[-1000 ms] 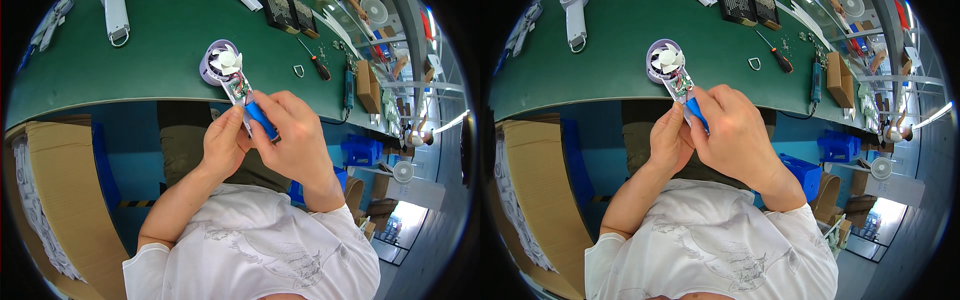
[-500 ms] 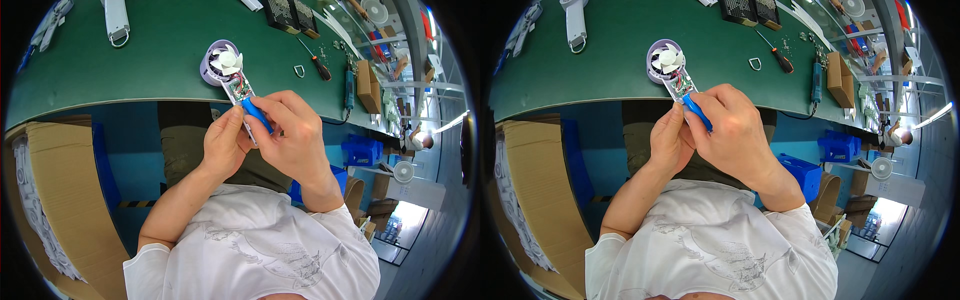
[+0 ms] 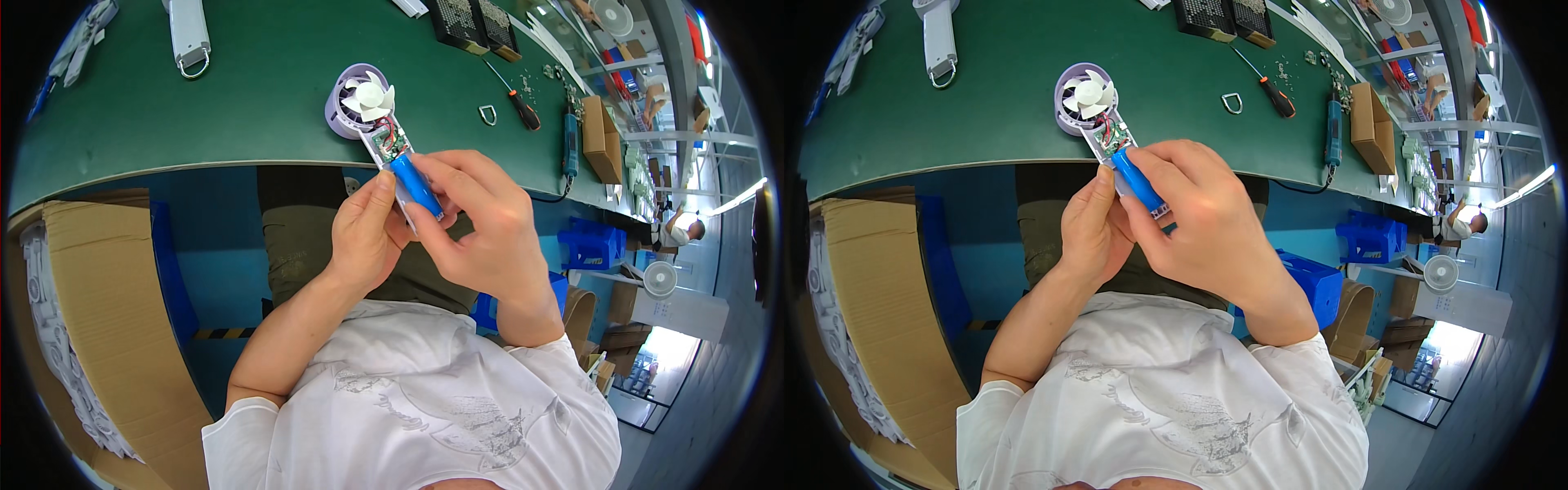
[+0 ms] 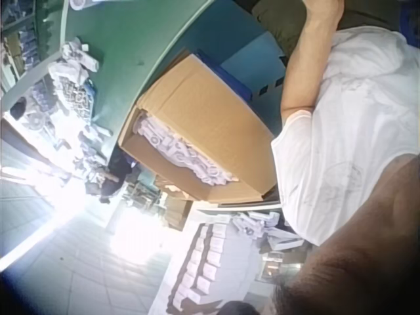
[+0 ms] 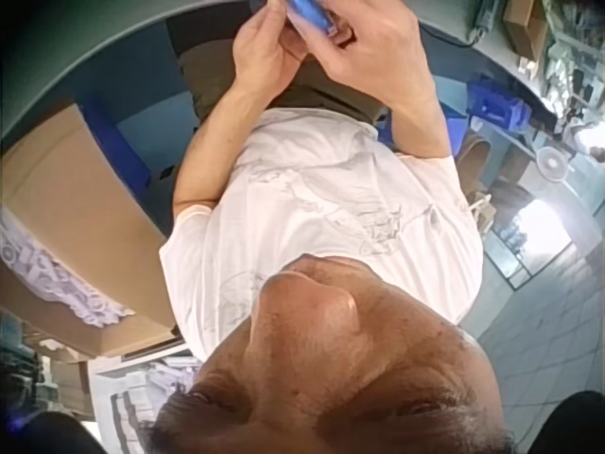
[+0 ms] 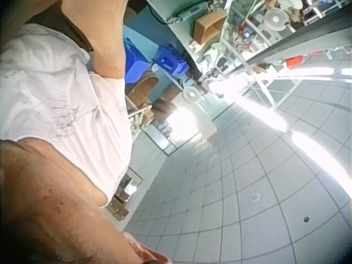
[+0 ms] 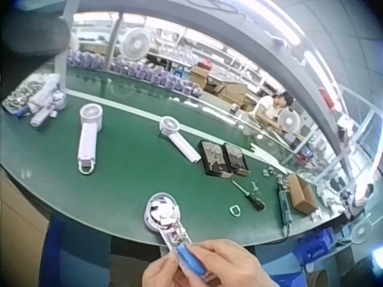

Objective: Assembling the internal motor, battery, and casing components of a portable handheld fan on an assembly line.

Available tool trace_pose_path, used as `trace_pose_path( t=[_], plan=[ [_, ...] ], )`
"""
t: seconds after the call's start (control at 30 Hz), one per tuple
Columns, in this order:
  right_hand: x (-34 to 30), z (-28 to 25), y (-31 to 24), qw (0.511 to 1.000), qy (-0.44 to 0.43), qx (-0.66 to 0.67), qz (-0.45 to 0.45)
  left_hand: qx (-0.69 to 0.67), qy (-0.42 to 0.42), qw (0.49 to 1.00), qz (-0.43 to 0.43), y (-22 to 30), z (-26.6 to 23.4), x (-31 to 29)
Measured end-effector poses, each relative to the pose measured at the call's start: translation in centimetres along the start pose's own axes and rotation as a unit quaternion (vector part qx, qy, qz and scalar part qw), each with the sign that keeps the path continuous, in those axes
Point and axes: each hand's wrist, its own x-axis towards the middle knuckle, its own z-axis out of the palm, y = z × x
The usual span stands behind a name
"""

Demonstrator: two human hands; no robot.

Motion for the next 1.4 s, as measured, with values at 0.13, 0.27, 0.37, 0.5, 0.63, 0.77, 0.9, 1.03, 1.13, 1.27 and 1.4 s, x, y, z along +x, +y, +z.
trace_pose_path(
  t=[0.13,0.27,0.37,0.5,0.63,0.77,0.9,1.03,1.13,1.27,1.4],
  plan=[
    [0.1,-2.2,0.7,0.997,-0.060,-0.020,-0.043,-0.009,-0.002,1.000,-0.002,0.1,-0.1,0.0],
    [-0.4,-3.1,2.1,0.992,-0.101,-0.007,-0.072,-0.023,-0.010,1.000,-0.017,0.2,-0.1,0.0],
    [-0.8,-2.7,3.0,0.993,-0.084,0.003,-0.084,-0.024,-0.003,1.000,-0.021,0.2,-0.2,0.0],
    [-1.5,-1.9,3.2,0.996,-0.061,0.022,-0.062,-0.019,0.001,1.000,-0.018,0.3,0.1,0.0],
    [-1.6,-1.6,3.8,0.995,-0.056,0.063,-0.060,-0.018,0.006,1.000,-0.024,0.5,0.3,0.0],
    [-1.6,-1.5,3.7,0.994,-0.051,0.059,-0.072,-0.004,0.007,1.000,-0.022,0.4,0.1,0.0],
    [-1.6,-1.4,3.9,0.994,-0.052,0.040,-0.086,-0.020,-0.002,1.000,-0.018,0.3,-0.1,0.0],
    [-1.7,-1.3,3.5,0.995,-0.047,0.026,-0.083,-0.020,0.002,1.000,-0.019,0.3,0.0,-0.1],
    [-1.8,-1.1,3.6,0.995,-0.043,0.030,-0.080,-0.015,0.002,1.000,-0.021,0.4,0.1,-0.1],
    [-1.7,-0.9,4.3,0.994,-0.041,0.055,-0.090,0.020,0.023,0.999,-0.021,0.5,0.3,0.0],
    [-1.8,-1.2,4.3,0.993,-0.056,0.045,-0.091,0.018,0.019,0.999,-0.019,0.4,0.2,0.1]
  ],
)
